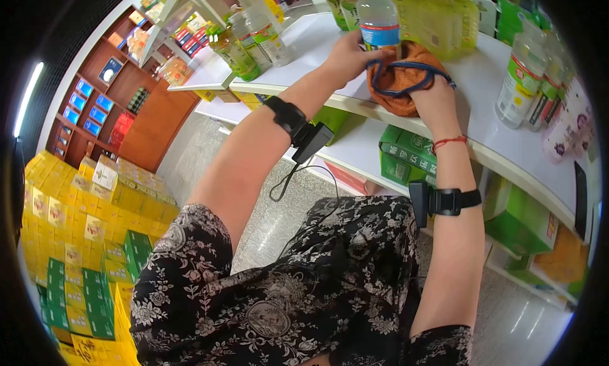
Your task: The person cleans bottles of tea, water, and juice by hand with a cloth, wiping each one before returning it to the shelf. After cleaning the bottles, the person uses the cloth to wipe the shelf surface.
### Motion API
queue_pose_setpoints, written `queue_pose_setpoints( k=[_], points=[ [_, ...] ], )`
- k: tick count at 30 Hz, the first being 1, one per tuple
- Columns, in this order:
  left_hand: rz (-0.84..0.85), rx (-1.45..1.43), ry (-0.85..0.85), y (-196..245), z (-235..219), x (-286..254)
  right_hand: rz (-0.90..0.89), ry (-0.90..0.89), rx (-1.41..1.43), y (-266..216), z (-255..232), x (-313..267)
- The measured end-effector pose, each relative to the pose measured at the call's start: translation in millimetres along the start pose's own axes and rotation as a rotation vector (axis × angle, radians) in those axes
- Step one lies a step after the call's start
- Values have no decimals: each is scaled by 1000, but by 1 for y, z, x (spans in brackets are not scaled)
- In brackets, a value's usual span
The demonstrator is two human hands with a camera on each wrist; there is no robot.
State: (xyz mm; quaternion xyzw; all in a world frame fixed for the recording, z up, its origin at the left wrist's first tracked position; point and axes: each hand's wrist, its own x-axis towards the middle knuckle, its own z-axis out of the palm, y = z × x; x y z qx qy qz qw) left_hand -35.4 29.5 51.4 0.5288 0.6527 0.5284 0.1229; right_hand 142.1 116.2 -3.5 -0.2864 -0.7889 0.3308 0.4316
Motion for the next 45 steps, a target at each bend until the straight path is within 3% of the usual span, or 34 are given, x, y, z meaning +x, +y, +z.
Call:
queue_pose_setpoints(
  k=[2, 4, 8, 10, 12, 14, 16, 18, 25, 30, 31, 33, 36, 38, 40, 45],
  points=[
    [23, -16, 51, -5, 8, 8, 16, 24, 46, -2, -3, -1],
    [32, 176, 103, -7, 16, 19, 18, 14, 83, -7, -7, -3],
    [107, 59, 125, -58, 42, 70, -25, 78, 275, -3, -10, -1],
    [82, 211, 131, -31, 46, 66, -2, 114, 414, 8, -8, 5],
    [98, 242, 237, -42, 59, 82, -2, 128, 487, 19, -4, 7],
    [13, 194, 201, -24, 60, 79, 46, 163, 311, 11, -9, 3],
    [17, 254, 289, -19, 67, 81, 11, 123, 286, 12, -9, 5],
    [16, 301, 364, -20, 73, 83, 120, 106, 534, 16, -6, 5],
    [-89, 215, 345, -22, 64, 81, 147, 57, 479, 19, -12, 3],
    [-37, 238, 180, -20, 54, 72, 190, 62, 470, 21, -13, 0],
    [-99, 220, 128, -18, 50, 68, 182, 57, 456, 22, -14, -1],
    [-54, 203, 145, -30, 45, 58, 197, 54, 482, 22, -17, -3],
    [13, 154, 127, -38, 21, 34, 181, 58, 532, 17, -17, -6],
    [105, 199, 264, -60, -1, 18, 151, 23, 556, 4, -15, -7],
    [-16, 88, 220, -53, -44, -11, 150, 30, 537, 4, -16, -7],
    [-72, 184, 552, -78, -159, -64, 121, 51, 421, 11, -2, 2]
  ],
)
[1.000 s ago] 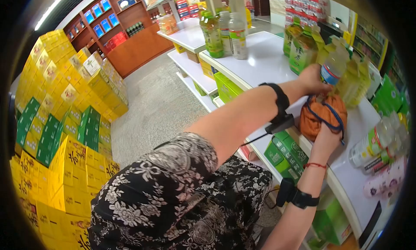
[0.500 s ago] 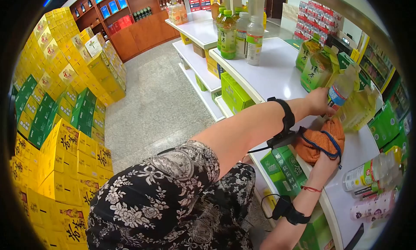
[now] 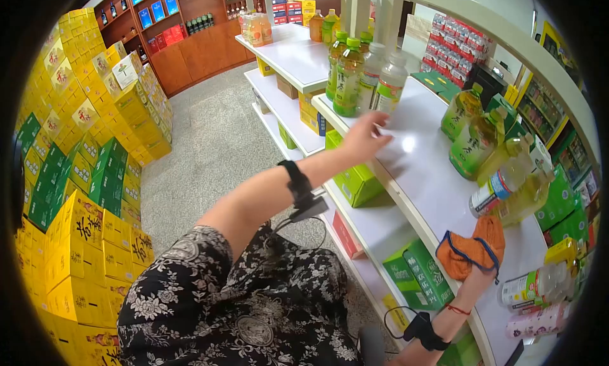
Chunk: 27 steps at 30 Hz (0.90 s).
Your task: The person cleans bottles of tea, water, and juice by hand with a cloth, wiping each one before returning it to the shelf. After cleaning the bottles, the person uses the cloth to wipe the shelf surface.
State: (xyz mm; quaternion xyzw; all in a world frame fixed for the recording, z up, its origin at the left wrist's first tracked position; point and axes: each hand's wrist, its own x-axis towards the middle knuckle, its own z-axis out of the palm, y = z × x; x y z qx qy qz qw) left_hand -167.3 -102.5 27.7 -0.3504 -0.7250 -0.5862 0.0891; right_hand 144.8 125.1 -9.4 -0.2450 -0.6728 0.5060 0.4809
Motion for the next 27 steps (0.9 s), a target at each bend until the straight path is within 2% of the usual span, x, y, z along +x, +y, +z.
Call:
queue_pose_setpoints(
  k=[3, 4, 6, 8, 11, 14, 15, 17, 20, 22, 23, 25, 27],
  points=[
    [-51, 139, 231, -34, -52, 21, -25, -5, -85, 0, 6, -1],
    [-56, 127, 223, -38, -64, 29, -33, -2, -119, -2, 5, -1],
    [-1, 246, 366, -42, -82, 42, -41, 1, -164, -14, 18, -3],
    [2, 252, 370, -47, -91, 53, -88, -169, 24, -37, 63, 1],
    [9, 259, 369, -48, -96, 64, -146, -339, 64, -52, 117, 21],
    [-19, 199, 360, -45, -106, 77, -133, -377, 233, -72, 180, 30],
    [22, 237, 320, -46, -110, 80, -226, -392, 106, -81, 196, 31],
    [56, 265, 276, -48, -112, 82, -184, -460, 206, -84, 225, 43],
    [0, 315, 205, -42, -116, 89, -196, -360, 169, -89, 254, 65],
    [129, 320, 314, -37, -115, 88, -192, -361, 195, -96, 266, 83],
    [127, 313, 313, -36, -113, 88, -184, -367, 223, -99, 271, 91],
    [290, 319, 366, -32, -108, 85, -183, -347, 192, -102, 280, 104],
    [296, 270, 312, -24, -99, 85, -152, -359, 165, -104, 288, 110]
  ],
)
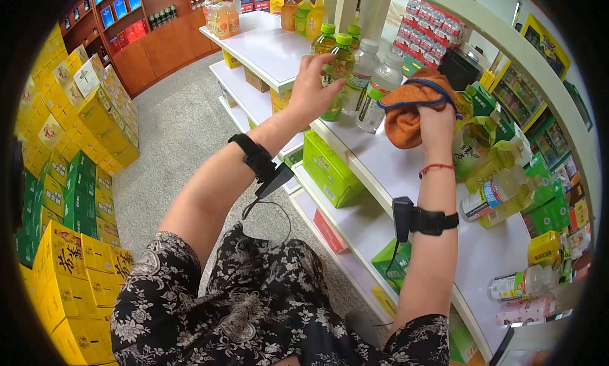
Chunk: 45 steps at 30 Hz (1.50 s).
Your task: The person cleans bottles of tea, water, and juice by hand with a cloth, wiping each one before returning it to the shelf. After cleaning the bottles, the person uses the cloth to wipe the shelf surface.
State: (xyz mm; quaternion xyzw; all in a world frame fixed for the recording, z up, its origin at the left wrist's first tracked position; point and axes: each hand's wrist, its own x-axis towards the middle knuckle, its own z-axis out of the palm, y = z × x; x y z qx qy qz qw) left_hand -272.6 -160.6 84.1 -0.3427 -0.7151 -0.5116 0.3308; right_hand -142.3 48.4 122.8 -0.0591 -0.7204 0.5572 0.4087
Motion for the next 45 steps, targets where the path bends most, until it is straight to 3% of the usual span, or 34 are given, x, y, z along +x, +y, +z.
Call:
queue_pose_setpoints(
  k=[6, 8, 10, 15, 20, 22, 26, 28, 30, 31, 34, 35, 36, 38, 40, 42, 44, 45],
  points=[
    [107, -125, -99, 45, 16, 28, 111, 3, -72, 30, 6, 10],
    [279, -55, -114, 51, 25, 40, 106, -41, -35, 41, 2, 15],
    [261, -59, -149, 52, 38, 48, 114, -1, -76, 46, -4, 16],
    [152, 15, -351, 36, 73, 69, 115, -114, 88, 25, -7, 25],
    [224, -7, -359, 26, 77, 77, 142, -282, 82, 17, 16, 43],
    [238, -10, -363, 24, 79, 81, 102, -265, -145, 36, 30, 46],
    [168, 14, -394, 26, 77, 83, 5, -56, -138, 66, 43, 34],
    [157, 31, -402, 29, 76, 82, 80, -153, -151, 77, 34, 23],
    [104, 42, -444, 34, 76, 82, 28, -366, -427, 107, 23, 5],
    [129, 28, -416, 33, 79, 80, -9, -367, -558, 124, 20, -3],
    [222, 55, -396, 24, 96, 79, -4, -443, -538, 116, 14, -2],
    [216, 62, -395, 22, 99, 77, 27, -461, -467, 89, 19, -3],
    [269, 94, -386, 22, 101, 76, 141, -402, -383, 82, 17, 2],
    [316, 138, -360, 21, 98, 81, 186, -304, -410, 98, 9, 30],
    [383, 260, -482, 26, 92, 83, 71, -125, -231, 46, 21, 22],
    [296, 234, -466, 35, 84, 84, 83, -162, -139, 25, 18, 35],
    [92, 150, -439, 47, 71, 83, 97, -186, -51, 22, 19, 38],
    [90, 145, -441, 50, 67, 85, 107, -193, 18, 22, 20, 37]
  ],
)
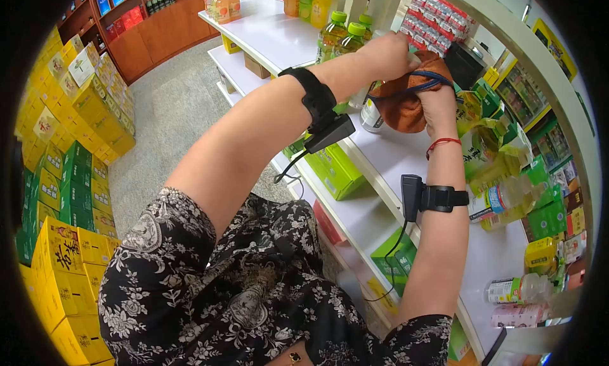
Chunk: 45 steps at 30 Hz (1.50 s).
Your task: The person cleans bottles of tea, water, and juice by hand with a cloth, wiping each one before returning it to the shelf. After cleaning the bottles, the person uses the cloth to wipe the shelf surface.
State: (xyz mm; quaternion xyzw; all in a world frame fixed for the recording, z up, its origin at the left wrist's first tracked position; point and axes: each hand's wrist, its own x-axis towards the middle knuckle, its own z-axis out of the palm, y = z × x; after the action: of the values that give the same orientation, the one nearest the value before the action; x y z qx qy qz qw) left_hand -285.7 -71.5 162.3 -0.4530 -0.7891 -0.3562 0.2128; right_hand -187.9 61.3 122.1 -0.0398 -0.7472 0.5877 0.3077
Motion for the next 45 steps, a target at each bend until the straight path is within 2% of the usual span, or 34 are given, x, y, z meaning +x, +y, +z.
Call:
queue_pose_setpoints(
  k=[3, 5, 7, 9, 11, 13, 15, 17, 18, 19, 20, 21, 23, 27, 29, 31, 33, 35, 37, 39, 41, 45],
  points=[
    [-14, -49, -77, 3, -12, -3, 43, -12, 51, 26, 5, -1],
    [-63, -6, -133, 5, -15, -5, 24, 88, -69, 61, 11, 0],
    [-46, 6, -124, 2, -11, -3, 82, 42, -80, 59, 26, -21],
    [-32, 20, -112, -3, -5, 1, -51, -5, -13, 56, 39, -43],
    [-5, 55, -144, -4, -1, 2, -39, 4, -60, 59, 40, -55],
    [-19, 20, -143, -5, -2, 0, 164, -45, -296, 81, 33, -58],
    [-32, -14, -139, -5, -6, -3, 147, -26, -274, 69, 36, -60],
    [38, 5, -113, -3, -14, -12, 213, 22, -372, 52, 33, -58],
    [40, 13, -115, -1, -18, -14, 81, 48, -109, 60, 31, -48],
    [51, 27, -134, 0, -21, -15, -1, 137, -301, 0, 50, -66],
    [61, 38, -158, 2, -23, -17, 82, 140, -369, 36, 25, -33],
    [59, 43, -163, 2, -22, -17, -94, 161, -274, 18, 26, -33],
    [56, 6, -117, 1, -22, -17, -94, 142, -138, -15, 33, -37],
    [-31, -39, -124, 7, -27, -21, -86, 128, -29, -9, 32, -37],
    [-90, -70, -136, 15, -39, -30, 1, 193, -27, 1, 38, -45],
    [-146, -100, -146, 11, -37, -30, -62, 138, 60, 23, 36, -46],
    [-127, -163, -9, 6, -20, -30, -29, 124, -74, 27, 34, -59],
    [-138, -150, -58, 5, -19, -31, 23, 74, -168, 48, 26, -68],
    [-133, -160, -85, 5, -15, -32, 8, -82, -208, 66, 21, -81],
    [-122, -133, -121, 7, -14, -32, 5, -50, -154, 66, 31, -98],
    [1, -84, -153, 8, -11, -30, 62, -72, -50, 58, 34, -105],
    [-6, -68, -237, 20, -20, -36, 90, -83, -50, 45, 30, -98]
  ],
)
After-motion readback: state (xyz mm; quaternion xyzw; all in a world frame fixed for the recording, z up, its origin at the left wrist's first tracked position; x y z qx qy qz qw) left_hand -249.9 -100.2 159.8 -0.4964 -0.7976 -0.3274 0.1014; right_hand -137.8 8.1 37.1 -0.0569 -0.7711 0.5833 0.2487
